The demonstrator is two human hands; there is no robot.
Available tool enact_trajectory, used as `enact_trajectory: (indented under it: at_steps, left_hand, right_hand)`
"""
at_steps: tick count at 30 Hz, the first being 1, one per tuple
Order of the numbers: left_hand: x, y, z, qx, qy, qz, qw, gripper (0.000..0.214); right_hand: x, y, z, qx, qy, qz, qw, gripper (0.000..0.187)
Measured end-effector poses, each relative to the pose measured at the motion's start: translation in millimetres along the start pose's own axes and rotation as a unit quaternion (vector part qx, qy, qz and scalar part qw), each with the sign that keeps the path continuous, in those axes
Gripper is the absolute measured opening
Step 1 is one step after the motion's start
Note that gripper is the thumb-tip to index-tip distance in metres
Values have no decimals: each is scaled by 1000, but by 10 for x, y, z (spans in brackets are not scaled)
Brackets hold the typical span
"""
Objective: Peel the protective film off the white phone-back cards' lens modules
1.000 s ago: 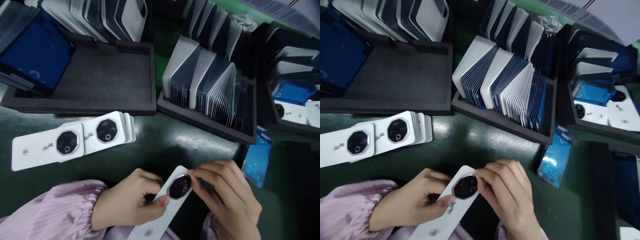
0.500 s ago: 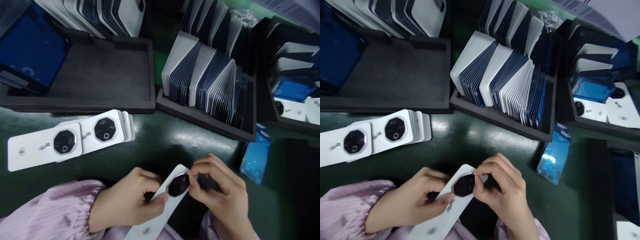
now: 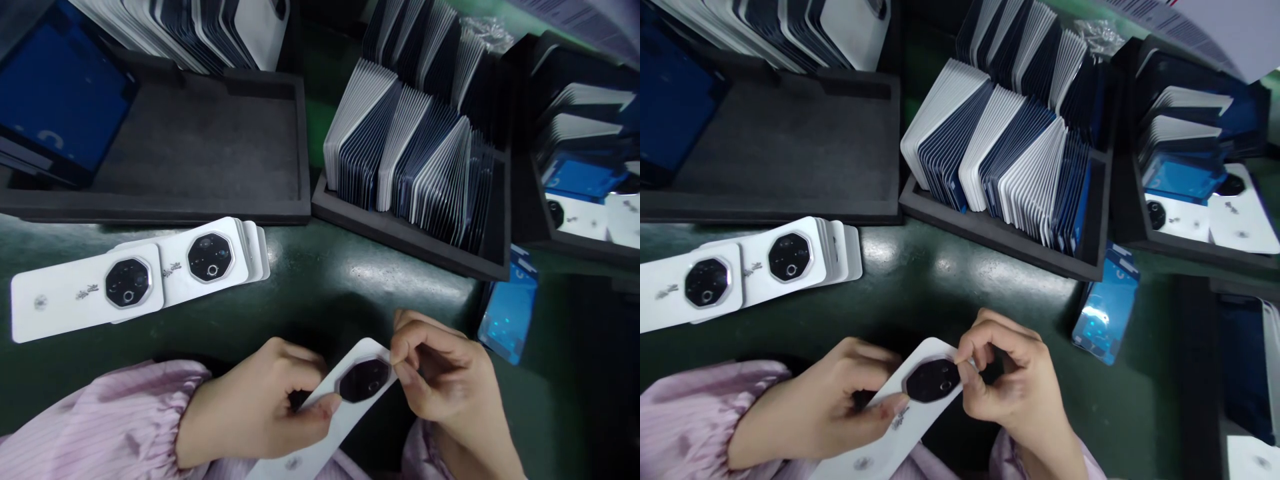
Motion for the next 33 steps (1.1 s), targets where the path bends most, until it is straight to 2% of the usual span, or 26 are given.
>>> enact_trajectory:
  at_steps: [3,6,10,15,24,33]
  left_hand:
    - [-15,12,10,4,13,2,1000,34]
    - [-27,35,16,8,22,-2,1000,33]
    - [-35,43,22,9,22,-4,1000,32]
    - [-26,13,33,-5,11,-8,1000,33]
    - [-29,37,-16,-59,-31,-41,997,33]
    - [-38,87,-94,-87,-86,-89,989,33]
  right_hand:
    - [33,3,63,21,36,-22,999,19]
    - [70,15,119,29,68,-14,997,21]
    - [67,71,133,68,68,0,995,22]
    - [30,60,98,103,61,48,992,19]
    - [28,8,61,143,51,71,986,15]
    - [66,-136,128,249,136,51,957,19]
Point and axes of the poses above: each hand's wrist, its own x-axis away from the middle knuckle, its own y-axis out of the back of the hand, z = x × y, the point moved 5 cm from there along -x, towards the middle knuckle, and after that the axes turned 9 degrees about -x, right-handed, at the moved point
